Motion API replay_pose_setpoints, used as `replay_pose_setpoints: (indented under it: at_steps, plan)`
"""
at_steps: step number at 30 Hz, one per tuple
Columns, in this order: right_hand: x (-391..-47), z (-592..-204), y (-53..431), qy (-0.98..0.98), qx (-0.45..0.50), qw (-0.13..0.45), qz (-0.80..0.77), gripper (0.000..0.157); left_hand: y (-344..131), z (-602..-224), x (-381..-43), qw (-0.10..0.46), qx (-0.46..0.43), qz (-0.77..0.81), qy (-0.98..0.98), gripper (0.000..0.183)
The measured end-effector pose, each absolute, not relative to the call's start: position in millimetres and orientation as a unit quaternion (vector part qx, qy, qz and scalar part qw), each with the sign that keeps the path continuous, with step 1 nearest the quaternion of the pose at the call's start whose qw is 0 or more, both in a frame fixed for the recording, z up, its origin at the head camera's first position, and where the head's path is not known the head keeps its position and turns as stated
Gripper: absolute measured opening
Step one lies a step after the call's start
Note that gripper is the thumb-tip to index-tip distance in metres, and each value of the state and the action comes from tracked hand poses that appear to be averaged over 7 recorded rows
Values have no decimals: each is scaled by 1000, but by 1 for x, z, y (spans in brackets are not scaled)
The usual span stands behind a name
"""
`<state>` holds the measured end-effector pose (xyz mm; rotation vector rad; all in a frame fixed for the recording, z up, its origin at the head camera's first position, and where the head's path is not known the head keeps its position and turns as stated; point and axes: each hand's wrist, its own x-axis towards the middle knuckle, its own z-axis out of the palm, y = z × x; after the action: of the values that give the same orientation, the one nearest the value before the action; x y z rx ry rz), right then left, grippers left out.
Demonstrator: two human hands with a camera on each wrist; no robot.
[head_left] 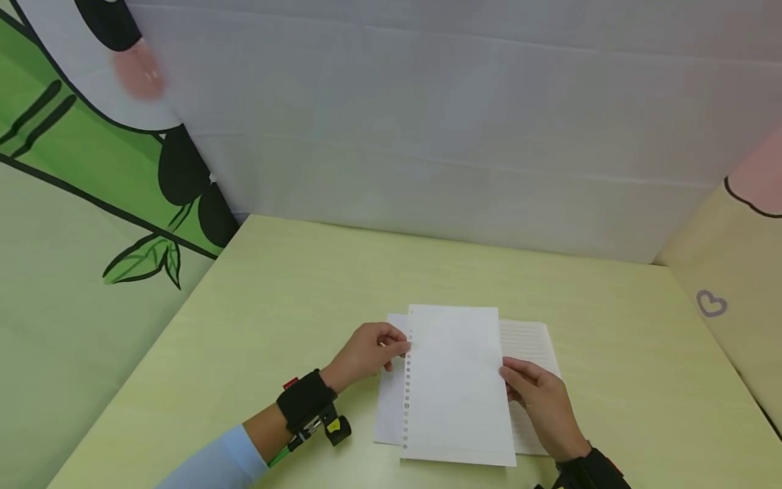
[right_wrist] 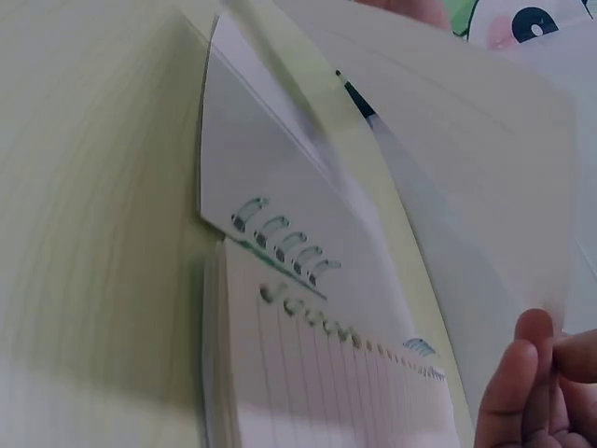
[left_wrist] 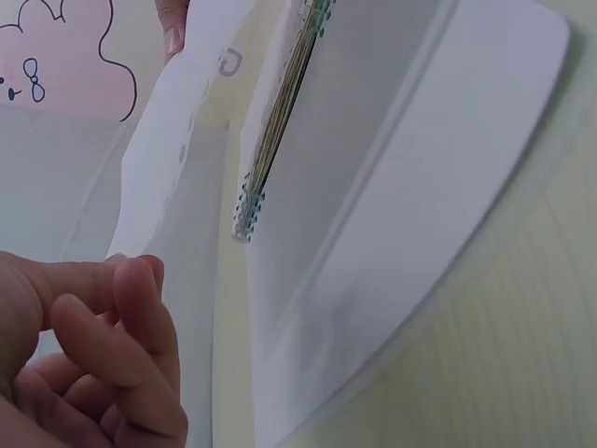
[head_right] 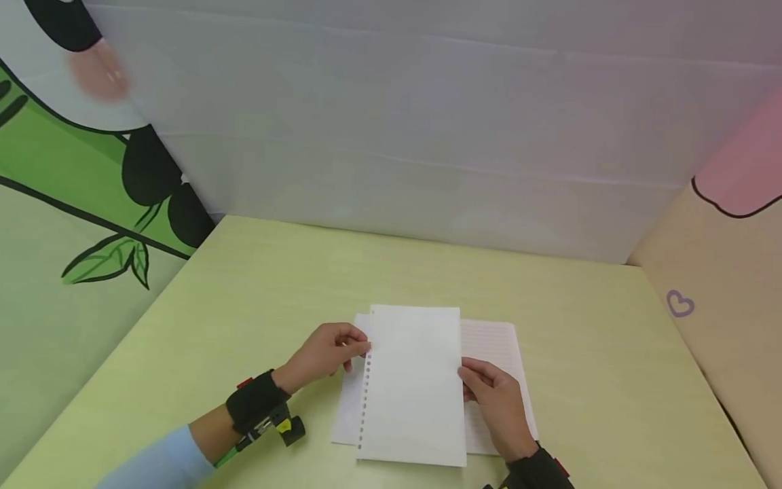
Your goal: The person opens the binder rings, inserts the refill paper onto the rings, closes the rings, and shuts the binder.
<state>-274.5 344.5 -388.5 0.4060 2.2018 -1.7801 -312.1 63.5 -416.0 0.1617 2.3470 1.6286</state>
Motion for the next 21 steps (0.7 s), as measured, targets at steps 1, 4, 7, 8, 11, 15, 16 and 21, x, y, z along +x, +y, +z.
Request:
replay_pose_setpoints:
  at_steps: [1, 4, 7, 8, 11, 15, 16, 21]
  plan:
    - [-274, -389, 349, 762, 147, 138, -615, 54, 68, -417, -313, 139, 60, 564, 812, 18]
    - [-272, -390, 361, 763, 155, 133, -613, 57, 83, -419, -315, 137, 61, 563, 812, 17]
    - [-271, -390, 372, 760, 159, 131, -617, 58, 98, -420, -318, 135, 55, 563, 814, 16]
    - [-271, -390, 376, 759, 158, 130, -618, 58, 103, -421, -319, 136, 52, 563, 814, 16]
    - [-272, -389, 387, 758, 160, 131, -619, 58, 116, -424, -323, 141, 50, 562, 813, 18]
    - [-274, -389, 399, 755, 164, 130, -621, 54, 131, -427, -326, 138, 56, 561, 814, 20]
    - [-275, -389, 402, 753, 167, 129, -623, 53, 134, -428, -327, 137, 57, 560, 815, 20]
    - [-278, -392, 414, 746, 191, 130, -624, 46, 147, -432, -331, 130, 61, 550, 822, 20]
